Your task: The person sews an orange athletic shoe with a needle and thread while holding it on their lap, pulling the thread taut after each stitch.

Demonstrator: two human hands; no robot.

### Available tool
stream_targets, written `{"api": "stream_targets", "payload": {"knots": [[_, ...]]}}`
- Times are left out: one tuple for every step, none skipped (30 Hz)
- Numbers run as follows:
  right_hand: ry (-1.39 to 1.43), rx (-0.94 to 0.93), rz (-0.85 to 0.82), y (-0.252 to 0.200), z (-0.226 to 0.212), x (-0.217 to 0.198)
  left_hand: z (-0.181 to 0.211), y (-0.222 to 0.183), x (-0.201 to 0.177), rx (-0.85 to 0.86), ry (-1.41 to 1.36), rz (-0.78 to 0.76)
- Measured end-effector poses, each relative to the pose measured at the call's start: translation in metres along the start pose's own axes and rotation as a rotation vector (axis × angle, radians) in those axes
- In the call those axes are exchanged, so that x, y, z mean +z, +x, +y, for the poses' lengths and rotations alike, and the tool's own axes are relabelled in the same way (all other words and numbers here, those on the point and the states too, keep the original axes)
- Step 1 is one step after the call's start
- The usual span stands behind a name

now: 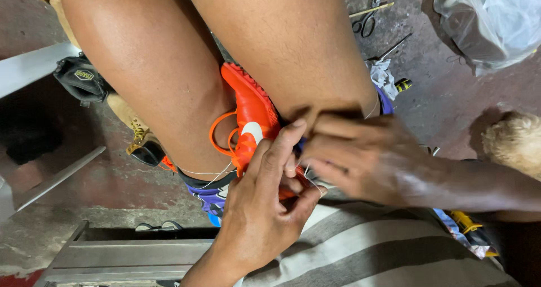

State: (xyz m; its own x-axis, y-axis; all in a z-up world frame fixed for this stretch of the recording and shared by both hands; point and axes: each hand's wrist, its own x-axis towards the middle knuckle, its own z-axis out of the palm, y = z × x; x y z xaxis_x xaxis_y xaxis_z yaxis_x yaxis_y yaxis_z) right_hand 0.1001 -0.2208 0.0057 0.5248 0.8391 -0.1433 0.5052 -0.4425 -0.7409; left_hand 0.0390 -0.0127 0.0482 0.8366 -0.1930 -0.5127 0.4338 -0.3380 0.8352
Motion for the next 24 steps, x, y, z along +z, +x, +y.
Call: {"api": "stream_targets", "payload": {"knots": [[-0.067, -0.01, -0.006, 0.0, 0.005, -0.005, 0.0, -0.001, 0.0, -0.04, -0.027, -0.007], [-0.132, -0.02, -0.007, -0.001, 0.01, -0.011, 0.0, -0.001, 0.0, -0.037, -0.023, -0.004], [-0.193, -0.026, -0.009, -0.002, 0.018, -0.017, 0.0, 0.0, -0.001, -0.034, -0.018, -0.001], [-0.225, -0.011, 0.005, -0.005, 0.024, -0.023, 0.001, 0.0, -0.001, -0.029, -0.015, -0.003], [-0.258, 0.002, 0.016, -0.008, 0.03, -0.028, 0.001, 0.002, -0.001, -0.002, -0.014, -0.004], [-0.282, 0.024, 0.025, -0.011, 0.036, -0.032, 0.0, 0.003, -0.001, 0.017, -0.015, -0.009], [-0.3, 0.054, 0.036, -0.016, 0.039, -0.035, 0.0, 0.003, -0.001, 0.037, -0.016, -0.013], [-0.316, 0.085, 0.051, -0.019, 0.043, -0.039, 0.0, 0.004, -0.002, 0.045, -0.005, -0.023], [-0.331, 0.118, 0.063, -0.022, 0.045, -0.043, 0.0, 0.006, -0.002, 0.053, 0.007, -0.032], [-0.335, 0.139, 0.073, -0.024, 0.047, -0.045, 0.001, 0.005, -0.003, 0.057, 0.018, -0.034], [-0.335, 0.155, 0.074, -0.027, 0.047, -0.047, 0.001, 0.005, -0.003, 0.042, 0.01, -0.034], [-0.337, 0.18, 0.079, -0.03, 0.047, -0.048, 0.002, 0.006, -0.004, 0.03, 0.005, -0.039], [-0.327, 0.193, 0.07, -0.033, 0.045, -0.048, 0.003, 0.007, -0.005, 0.017, 0.0, -0.044], [-0.318, 0.2, 0.056, -0.035, 0.044, -0.047, 0.003, 0.007, -0.006, 0.019, 0.0, -0.052], [-0.311, 0.209, 0.038, -0.038, 0.041, -0.044, 0.002, 0.008, -0.007, 0.021, -0.001, -0.061], [-0.283, 0.201, 0.007, -0.04, 0.039, -0.04, 0.003, 0.004, -0.007, 0.007, 0.001, -0.065], [-0.257, 0.19, -0.017, -0.043, 0.035, -0.034, 0.004, 0.002, -0.005, -0.006, -0.013, -0.052], [-0.239, 0.195, -0.026, -0.047, 0.03, -0.027, 0.003, 0.002, -0.005, -0.002, -0.022, -0.056], [-0.221, 0.193, -0.028, -0.05, 0.026, -0.022, 0.004, 0.001, -0.005, 0.002, -0.031, -0.059], [-0.215, 0.188, -0.024, -0.051, 0.025, -0.02, 0.004, 0.005, -0.006, 0.021, -0.019, -0.061], [-0.216, 0.186, -0.02, -0.052, 0.023, -0.019, 0.004, 0.009, -0.007, 0.04, -0.007, -0.063], [-0.202, 0.161, -0.026, -0.051, 0.023, -0.019, 0.006, 0.009, -0.005, 0.039, -0.002, -0.047], [-0.189, 0.128, -0.026, -0.05, 0.023, -0.019, 0.007, 0.008, -0.004, 0.033, -0.012, -0.036], [-0.173, 0.11, -0.021, -0.048, 0.021, -0.016, 0.007, 0.007, -0.005, 0.031, -0.017, -0.035]]}}
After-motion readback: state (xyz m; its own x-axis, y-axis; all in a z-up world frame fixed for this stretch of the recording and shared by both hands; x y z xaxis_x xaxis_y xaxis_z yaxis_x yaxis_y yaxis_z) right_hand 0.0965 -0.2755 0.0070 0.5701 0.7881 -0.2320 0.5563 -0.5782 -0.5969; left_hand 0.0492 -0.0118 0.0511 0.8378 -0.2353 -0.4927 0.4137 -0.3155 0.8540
